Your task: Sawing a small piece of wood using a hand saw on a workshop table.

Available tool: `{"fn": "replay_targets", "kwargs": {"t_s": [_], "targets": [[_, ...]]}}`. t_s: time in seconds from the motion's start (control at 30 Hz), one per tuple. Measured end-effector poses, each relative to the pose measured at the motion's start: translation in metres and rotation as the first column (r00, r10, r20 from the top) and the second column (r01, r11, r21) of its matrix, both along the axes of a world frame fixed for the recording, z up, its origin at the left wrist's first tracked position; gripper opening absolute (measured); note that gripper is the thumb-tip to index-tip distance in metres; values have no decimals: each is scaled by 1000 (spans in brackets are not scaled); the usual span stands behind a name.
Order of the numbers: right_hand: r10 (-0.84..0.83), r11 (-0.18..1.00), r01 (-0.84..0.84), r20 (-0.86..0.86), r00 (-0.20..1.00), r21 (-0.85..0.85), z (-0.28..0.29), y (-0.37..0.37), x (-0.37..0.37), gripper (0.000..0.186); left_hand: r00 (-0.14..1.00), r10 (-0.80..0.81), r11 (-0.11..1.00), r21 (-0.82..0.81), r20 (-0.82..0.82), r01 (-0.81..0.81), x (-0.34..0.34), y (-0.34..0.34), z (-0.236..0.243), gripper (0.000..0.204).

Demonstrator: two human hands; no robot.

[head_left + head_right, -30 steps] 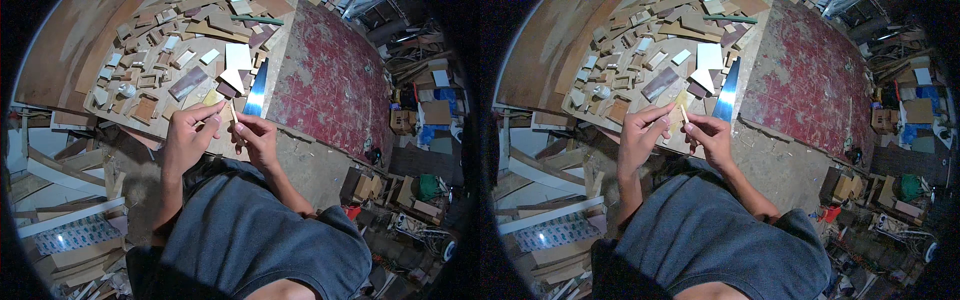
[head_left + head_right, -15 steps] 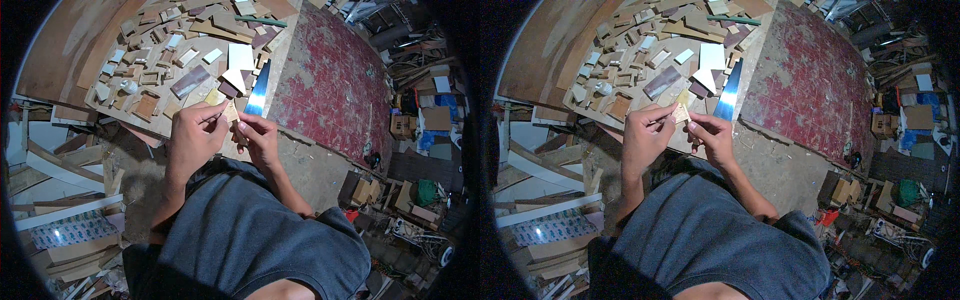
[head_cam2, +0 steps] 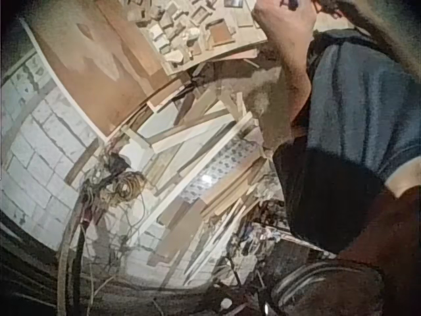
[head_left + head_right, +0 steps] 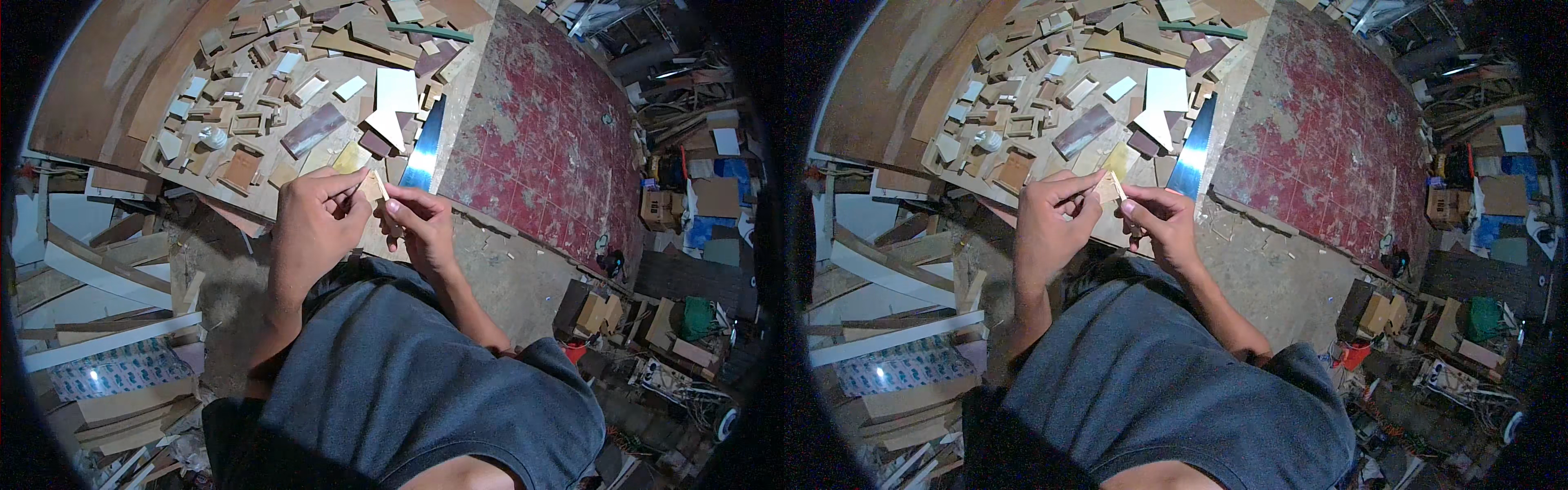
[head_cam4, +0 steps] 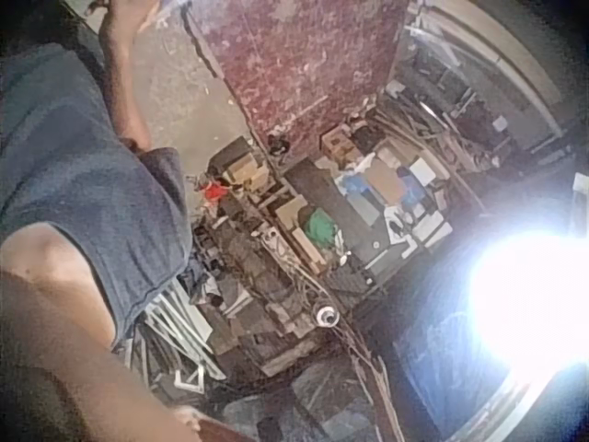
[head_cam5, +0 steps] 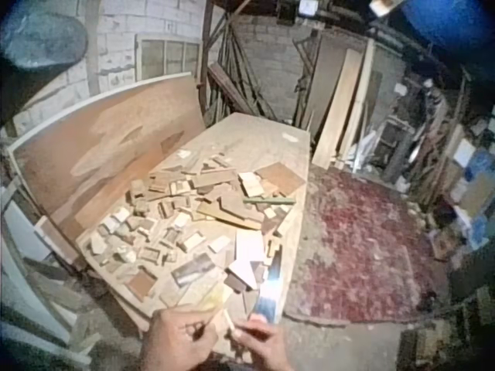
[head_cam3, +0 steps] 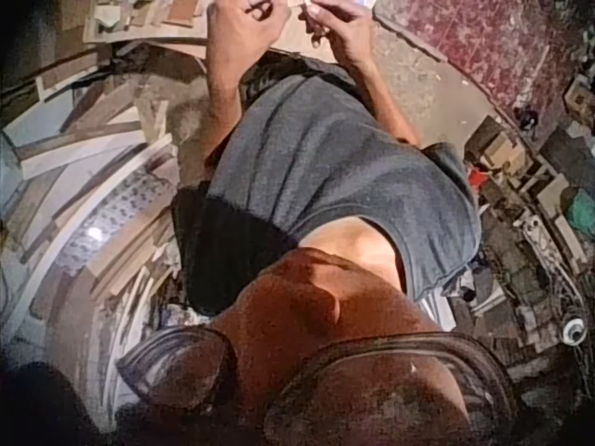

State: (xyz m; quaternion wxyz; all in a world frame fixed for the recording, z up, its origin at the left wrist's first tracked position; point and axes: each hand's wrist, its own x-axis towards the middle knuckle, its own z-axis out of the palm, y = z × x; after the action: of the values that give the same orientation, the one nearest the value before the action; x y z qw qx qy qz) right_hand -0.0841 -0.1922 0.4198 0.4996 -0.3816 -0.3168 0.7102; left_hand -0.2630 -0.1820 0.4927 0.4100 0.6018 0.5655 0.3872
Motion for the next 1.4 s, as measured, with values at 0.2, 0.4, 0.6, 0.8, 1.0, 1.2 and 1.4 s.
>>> {"fn": "replay_targets", "kwargs": {"t_s": [0.2,0.4,0.6,0.8,1.0,1.2,1.4], "targets": [[-52,998,51,18,998,29,-1,-2,-5,27,995,35,998,-47,98,-30,4,-2,-10,30],[-65,995,57,98,993,78,0,-1,-5,29,991,63,998,-17,119,-61,4,-4,-12,29],[-127,965,70,215,968,254,15,2,-3,26,999,-6,999,36,44,5,-1,0,-8,29],[-326,790,-25,454,829,613,40,0,-3,27,952,-38,993,117,302,2,-5,-1,-18,26],[-406,713,-58,478,779,699,47,-3,-3,30,902,-52,986,164,429,-21,-4,-6,-28,26],[-464,615,-73,435,772,785,47,-1,-2,35,930,-62,968,249,362,-33,-6,-10,-24,26],[-492,570,-51,390,778,820,47,-3,-2,36,961,-76,916,399,265,-38,-3,-12,-16,25]]}}
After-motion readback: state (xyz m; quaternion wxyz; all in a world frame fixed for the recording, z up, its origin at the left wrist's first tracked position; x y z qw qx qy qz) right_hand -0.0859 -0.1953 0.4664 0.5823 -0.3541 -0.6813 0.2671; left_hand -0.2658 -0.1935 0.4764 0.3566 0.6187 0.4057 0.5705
